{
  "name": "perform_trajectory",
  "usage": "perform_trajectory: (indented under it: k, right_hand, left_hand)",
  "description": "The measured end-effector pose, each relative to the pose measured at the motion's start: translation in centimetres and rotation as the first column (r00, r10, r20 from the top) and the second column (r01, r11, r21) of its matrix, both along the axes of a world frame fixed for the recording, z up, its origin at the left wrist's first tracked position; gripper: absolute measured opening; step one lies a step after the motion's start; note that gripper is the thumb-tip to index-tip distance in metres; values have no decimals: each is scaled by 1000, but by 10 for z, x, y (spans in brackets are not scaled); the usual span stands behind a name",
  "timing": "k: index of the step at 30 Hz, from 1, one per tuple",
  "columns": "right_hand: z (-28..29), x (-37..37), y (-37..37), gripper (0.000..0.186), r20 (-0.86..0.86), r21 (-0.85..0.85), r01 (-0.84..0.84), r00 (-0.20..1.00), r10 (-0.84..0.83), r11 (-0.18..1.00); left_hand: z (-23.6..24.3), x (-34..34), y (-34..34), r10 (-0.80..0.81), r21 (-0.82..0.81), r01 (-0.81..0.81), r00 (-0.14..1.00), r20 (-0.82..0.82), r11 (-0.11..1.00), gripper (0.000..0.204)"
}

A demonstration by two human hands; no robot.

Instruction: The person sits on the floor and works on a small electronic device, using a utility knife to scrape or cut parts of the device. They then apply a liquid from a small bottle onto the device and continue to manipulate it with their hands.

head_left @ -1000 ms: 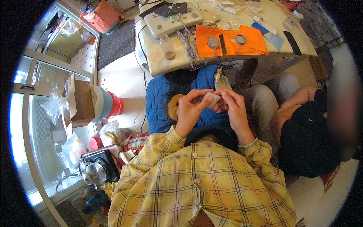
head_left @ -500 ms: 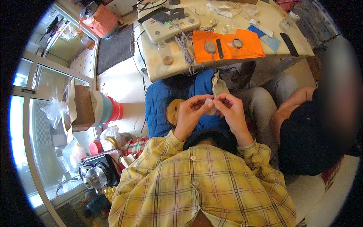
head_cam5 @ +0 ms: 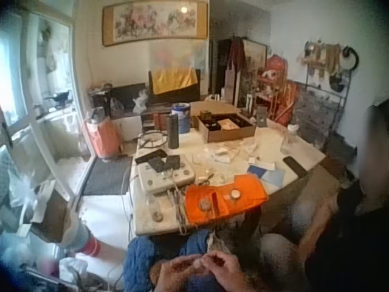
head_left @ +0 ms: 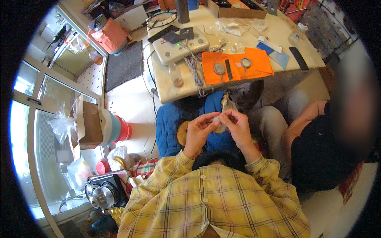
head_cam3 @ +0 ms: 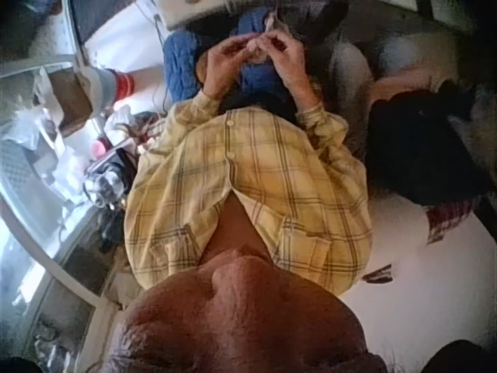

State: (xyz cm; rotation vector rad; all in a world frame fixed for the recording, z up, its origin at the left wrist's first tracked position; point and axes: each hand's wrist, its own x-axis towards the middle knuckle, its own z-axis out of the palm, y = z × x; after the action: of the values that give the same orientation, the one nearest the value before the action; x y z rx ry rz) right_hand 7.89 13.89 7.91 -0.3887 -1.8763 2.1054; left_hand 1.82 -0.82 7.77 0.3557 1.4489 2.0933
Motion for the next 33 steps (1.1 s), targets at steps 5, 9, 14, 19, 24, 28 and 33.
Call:
perform_trajectory:
  k: [5,9,14,19,24,28,33]
  right_hand:
    - [14,-14,-1,12,-29,22,5,1000,-5,1000]
    - [11,-21,7,12,-20,196,8,1000,-5,981]
    - [20,-20,9,10,-8,65,18,1000,-18,998]
    - [13,-19,10,10,-67,194,68,996,-56,979]
    - [25,-18,9,11,-84,-25,25,996,-27,999]
    - [25,-14,14,9,65,31,-65,996,63,997]
    - [26,-19,18,8,44,156,-80,996,74,984]
  left_hand:
    - [1,-14,0,22,11,-22,1000,-5,1000,29]
    - [4,-18,5,6,22,-6,1000,-14,1000,24]
    - [-2,-19,7,38,39,-39,999,3,999,21]
    - [-2,-21,8,7,82,-16,994,105,997,21]
    - [-11,-23,7,81,12,-81,983,-166,997,20]
    - [6,-25,5,25,-165,-79,952,-305,983,25]
    - [-1,-31,-1,-46,5,47,987,-154,999,29]
